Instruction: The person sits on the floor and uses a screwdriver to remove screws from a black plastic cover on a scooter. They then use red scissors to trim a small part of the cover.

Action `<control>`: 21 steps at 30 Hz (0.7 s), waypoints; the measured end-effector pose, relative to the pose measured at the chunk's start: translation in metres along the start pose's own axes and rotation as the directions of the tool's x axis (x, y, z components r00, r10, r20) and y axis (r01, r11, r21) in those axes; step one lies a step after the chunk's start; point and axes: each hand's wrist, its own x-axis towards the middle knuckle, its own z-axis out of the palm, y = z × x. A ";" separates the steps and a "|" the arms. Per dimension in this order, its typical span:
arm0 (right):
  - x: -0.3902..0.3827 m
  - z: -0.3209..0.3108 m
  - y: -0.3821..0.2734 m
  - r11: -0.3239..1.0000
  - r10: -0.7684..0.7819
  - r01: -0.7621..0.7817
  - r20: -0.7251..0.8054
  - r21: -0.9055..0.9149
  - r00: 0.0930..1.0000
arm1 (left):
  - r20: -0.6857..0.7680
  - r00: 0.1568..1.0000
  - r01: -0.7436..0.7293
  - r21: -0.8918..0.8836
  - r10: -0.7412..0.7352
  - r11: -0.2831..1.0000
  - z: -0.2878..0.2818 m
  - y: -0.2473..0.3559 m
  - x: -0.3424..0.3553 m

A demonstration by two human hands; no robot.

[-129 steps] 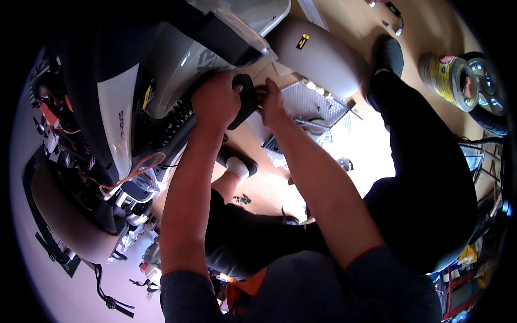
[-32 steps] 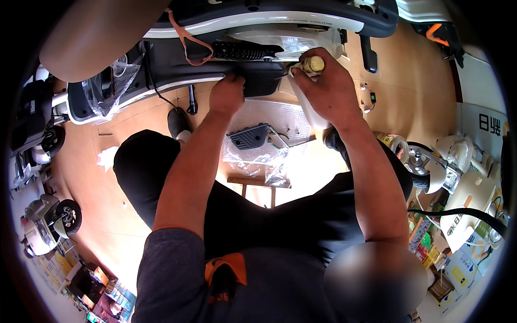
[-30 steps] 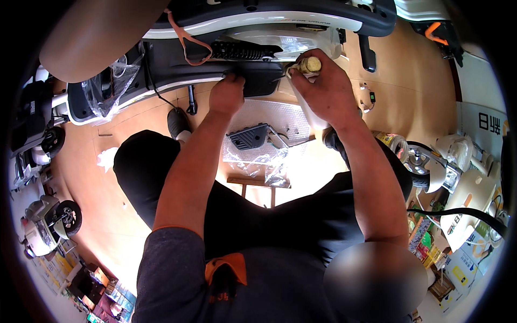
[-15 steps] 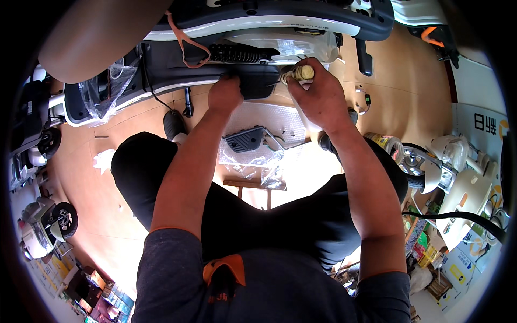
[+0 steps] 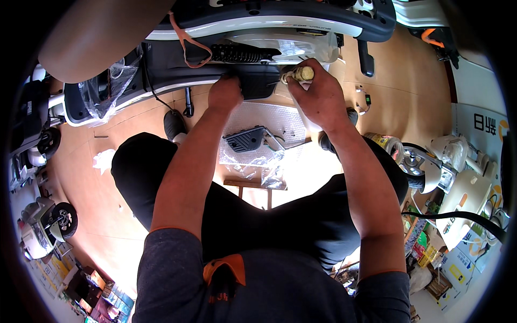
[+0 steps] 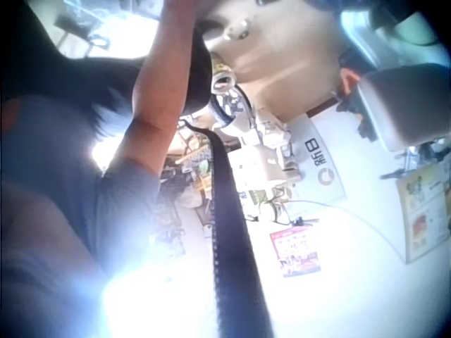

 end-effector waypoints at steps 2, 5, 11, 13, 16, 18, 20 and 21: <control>0.000 -0.001 -0.002 1.000 0.001 -0.001 -0.012 0.004 1.000 | -0.005 1.000 0.015 -0.008 -0.015 1.000 0.000 0.000 -0.001; -0.001 0.001 0.000 0.998 -0.002 0.007 -0.079 0.064 0.997 | -0.026 0.999 0.020 -0.010 -0.020 1.000 0.002 0.001 -0.002; 0.000 0.002 0.004 0.997 0.004 0.003 -0.091 0.074 0.996 | -0.083 0.996 -0.020 -0.007 0.019 1.000 0.003 0.000 -0.006; 0.000 0.002 0.005 0.998 -0.001 0.007 -0.099 0.060 0.995 | -0.106 0.993 -0.048 -0.017 0.046 0.999 0.002 0.000 -0.008; 0.001 0.002 0.004 0.998 -0.015 0.021 -0.116 0.052 0.993 | -0.100 0.993 -0.059 -0.045 0.054 0.997 0.000 -0.001 -0.010; 0.001 0.003 0.005 0.998 -0.033 0.040 -0.131 0.054 0.991 | -0.099 0.994 -0.057 -0.055 0.051 0.997 0.000 -0.003 -0.010; 0.001 0.003 0.004 0.998 -0.015 0.021 -0.119 0.053 0.993 | -0.089 0.995 -0.056 -0.050 0.052 0.997 0.000 -0.002 -0.009; 0.001 0.003 0.004 0.999 -0.006 0.012 -0.113 0.053 0.994 | -0.081 0.995 -0.056 -0.039 0.053 0.998 0.001 -0.002 -0.009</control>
